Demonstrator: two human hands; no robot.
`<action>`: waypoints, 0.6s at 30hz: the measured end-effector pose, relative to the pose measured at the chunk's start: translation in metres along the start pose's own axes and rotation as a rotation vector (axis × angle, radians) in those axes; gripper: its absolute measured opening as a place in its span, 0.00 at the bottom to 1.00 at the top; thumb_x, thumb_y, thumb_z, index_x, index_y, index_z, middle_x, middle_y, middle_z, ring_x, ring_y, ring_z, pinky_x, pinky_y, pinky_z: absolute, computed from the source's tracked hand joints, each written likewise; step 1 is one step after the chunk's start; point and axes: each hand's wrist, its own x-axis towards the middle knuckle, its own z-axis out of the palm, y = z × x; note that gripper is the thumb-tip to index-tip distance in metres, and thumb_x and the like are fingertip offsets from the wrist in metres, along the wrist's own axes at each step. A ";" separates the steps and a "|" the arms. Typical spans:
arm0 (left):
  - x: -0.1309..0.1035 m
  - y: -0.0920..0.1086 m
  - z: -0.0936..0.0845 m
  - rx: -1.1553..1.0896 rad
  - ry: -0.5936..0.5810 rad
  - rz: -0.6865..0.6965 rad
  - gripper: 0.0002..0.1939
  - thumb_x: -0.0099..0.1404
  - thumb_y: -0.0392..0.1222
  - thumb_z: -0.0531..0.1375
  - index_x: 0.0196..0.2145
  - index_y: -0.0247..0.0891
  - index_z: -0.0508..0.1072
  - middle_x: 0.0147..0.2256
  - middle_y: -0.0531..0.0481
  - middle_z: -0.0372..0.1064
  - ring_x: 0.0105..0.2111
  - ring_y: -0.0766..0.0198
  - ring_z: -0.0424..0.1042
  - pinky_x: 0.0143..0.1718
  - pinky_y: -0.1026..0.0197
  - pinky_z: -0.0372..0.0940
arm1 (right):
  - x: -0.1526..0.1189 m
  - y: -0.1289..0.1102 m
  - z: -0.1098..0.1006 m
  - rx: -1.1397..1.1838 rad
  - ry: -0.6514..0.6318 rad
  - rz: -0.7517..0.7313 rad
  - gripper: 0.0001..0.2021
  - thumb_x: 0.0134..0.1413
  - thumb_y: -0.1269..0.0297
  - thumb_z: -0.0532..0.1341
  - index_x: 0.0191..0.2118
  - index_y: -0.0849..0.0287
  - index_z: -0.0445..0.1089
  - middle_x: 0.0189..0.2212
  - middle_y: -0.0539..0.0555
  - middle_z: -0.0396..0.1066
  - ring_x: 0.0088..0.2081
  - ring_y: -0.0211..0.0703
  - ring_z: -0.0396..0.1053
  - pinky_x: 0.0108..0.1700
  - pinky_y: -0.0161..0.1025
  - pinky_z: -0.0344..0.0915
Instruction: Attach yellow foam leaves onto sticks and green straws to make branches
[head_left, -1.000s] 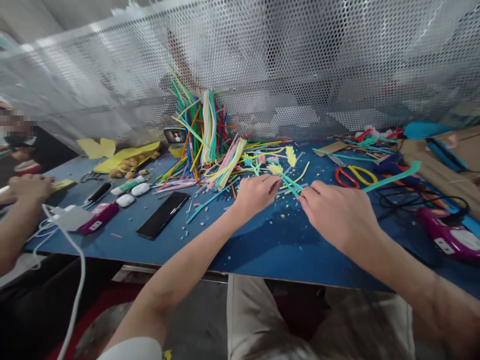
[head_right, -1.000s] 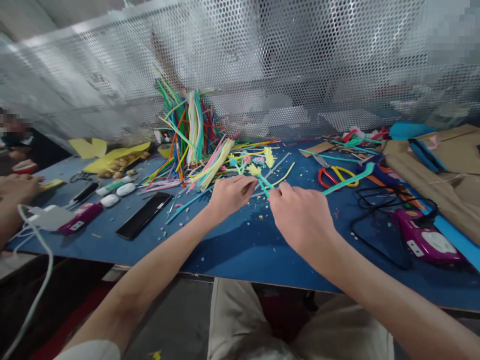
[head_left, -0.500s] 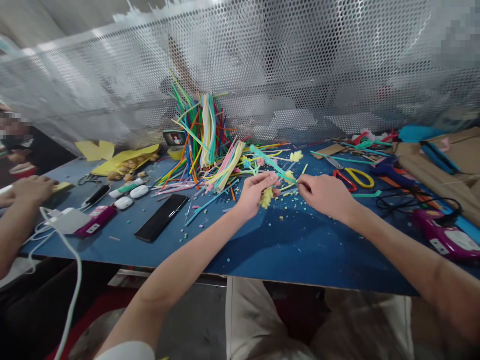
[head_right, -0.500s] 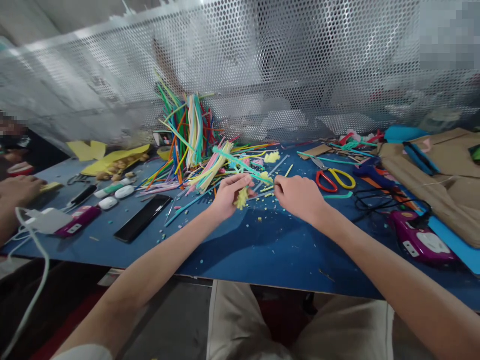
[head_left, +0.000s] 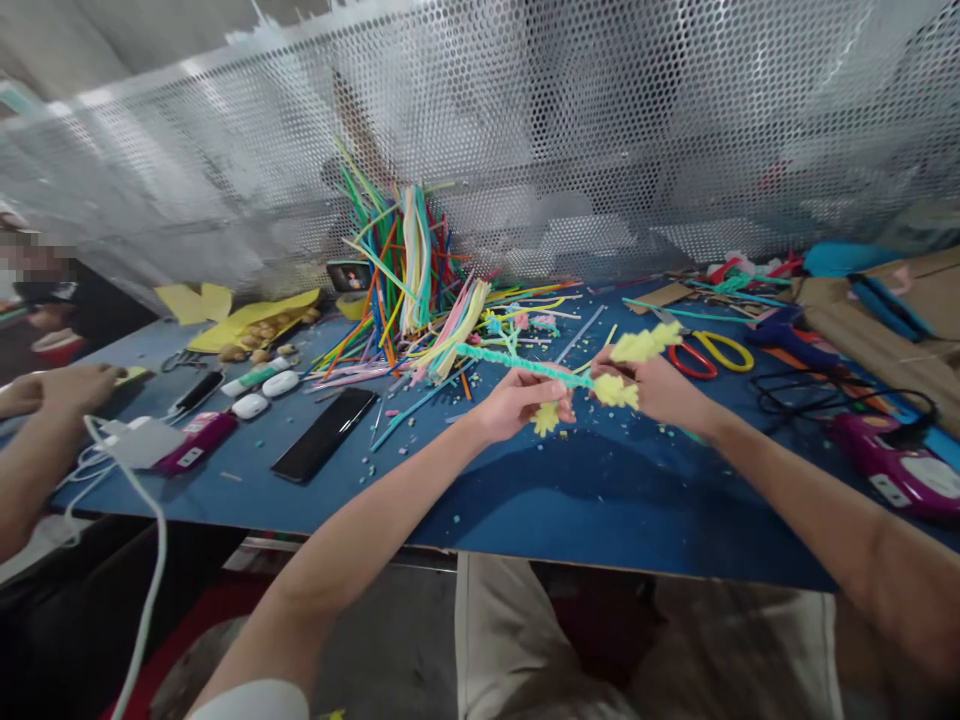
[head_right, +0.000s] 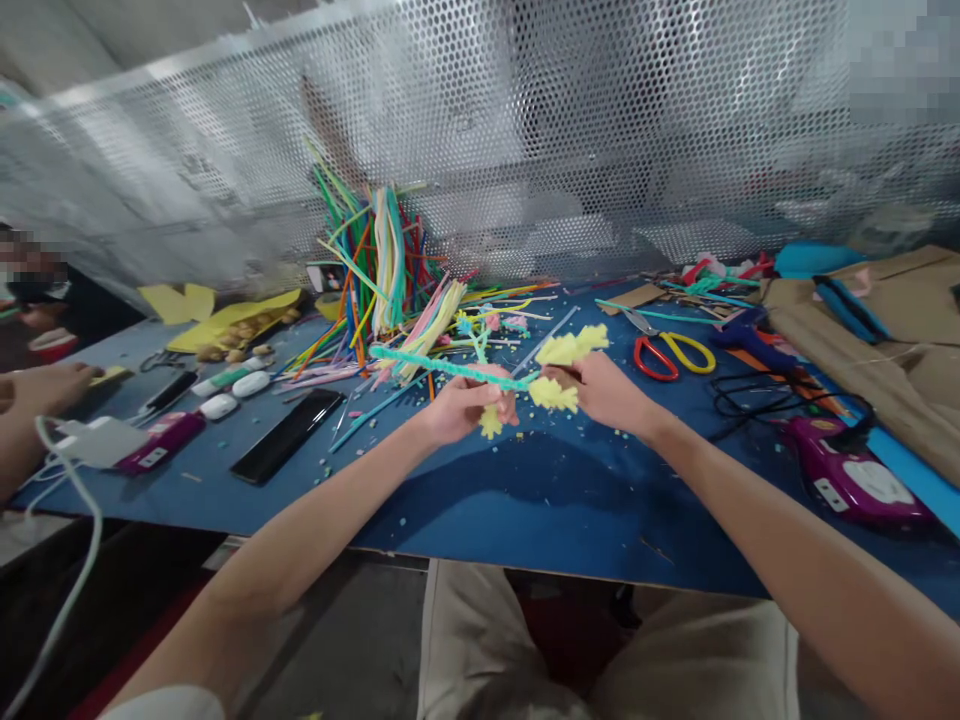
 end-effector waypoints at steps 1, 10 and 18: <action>-0.001 0.001 -0.002 0.029 -0.045 -0.004 0.17 0.53 0.52 0.71 0.27 0.34 0.77 0.23 0.48 0.73 0.25 0.63 0.74 0.32 0.60 0.70 | 0.000 0.001 -0.007 -0.004 -0.009 0.002 0.09 0.56 0.57 0.60 0.35 0.58 0.69 0.30 0.52 0.74 0.30 0.44 0.69 0.32 0.39 0.64; -0.006 0.028 0.009 0.691 -0.343 0.186 0.13 0.65 0.49 0.63 0.34 0.35 0.80 0.31 0.44 0.76 0.31 0.64 0.73 0.36 0.63 0.66 | 0.012 -0.040 -0.080 -0.490 -0.360 -0.217 0.15 0.63 0.51 0.56 0.36 0.55 0.73 0.29 0.50 0.73 0.29 0.40 0.66 0.34 0.38 0.59; -0.002 0.020 -0.003 1.438 -0.049 0.600 0.10 0.69 0.45 0.58 0.39 0.44 0.80 0.37 0.50 0.80 0.37 0.63 0.77 0.44 0.59 0.64 | 0.002 -0.107 -0.053 -0.990 -0.202 -0.380 0.10 0.66 0.62 0.53 0.35 0.58 0.69 0.27 0.53 0.72 0.27 0.42 0.66 0.31 0.38 0.52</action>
